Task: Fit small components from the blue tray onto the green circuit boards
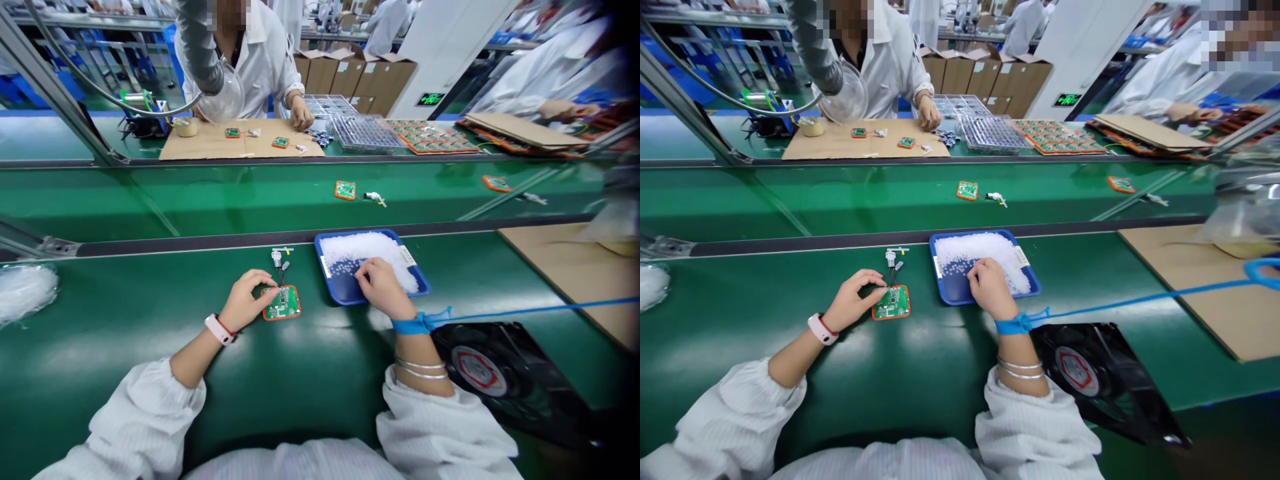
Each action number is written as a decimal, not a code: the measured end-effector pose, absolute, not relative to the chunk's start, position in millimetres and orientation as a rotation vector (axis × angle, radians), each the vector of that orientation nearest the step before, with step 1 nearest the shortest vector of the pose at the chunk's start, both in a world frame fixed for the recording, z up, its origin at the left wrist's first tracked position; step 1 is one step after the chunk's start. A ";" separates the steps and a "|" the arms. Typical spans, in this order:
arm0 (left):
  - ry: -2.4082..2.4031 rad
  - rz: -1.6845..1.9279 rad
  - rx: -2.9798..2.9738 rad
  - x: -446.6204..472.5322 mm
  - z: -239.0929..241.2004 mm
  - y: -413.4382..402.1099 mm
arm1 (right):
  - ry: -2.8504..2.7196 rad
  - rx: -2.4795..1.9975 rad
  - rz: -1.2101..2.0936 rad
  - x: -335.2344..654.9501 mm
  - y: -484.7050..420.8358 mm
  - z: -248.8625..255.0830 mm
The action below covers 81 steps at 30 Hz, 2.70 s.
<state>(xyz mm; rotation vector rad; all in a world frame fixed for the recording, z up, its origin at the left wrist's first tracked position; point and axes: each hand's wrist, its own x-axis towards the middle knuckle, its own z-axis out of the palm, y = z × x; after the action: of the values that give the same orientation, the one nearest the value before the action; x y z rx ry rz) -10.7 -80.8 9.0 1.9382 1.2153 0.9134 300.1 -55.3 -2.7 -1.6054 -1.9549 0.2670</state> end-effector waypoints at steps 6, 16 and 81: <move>1.162 0.990 1.824 4.5 10.1 -77.8 | -1.887 -1.201 0.591 205.8 -81.4 21.6; 1.218 0.950 1.853 2.5 6.0 -79.6 | -1.872 -1.144 0.844 168.9 -86.0 0.4; 1.714 1.271 2.247 -50.5 -1.0 101.8 | -1.430 -1.228 0.947 170.9 -79.8 -12.3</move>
<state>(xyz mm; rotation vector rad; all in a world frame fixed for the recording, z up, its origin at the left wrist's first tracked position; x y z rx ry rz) -50.5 101.8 -1.0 2.2474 1.7136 1.2714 170.9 -79.8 -12.3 -1.2275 -1.4304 0.9466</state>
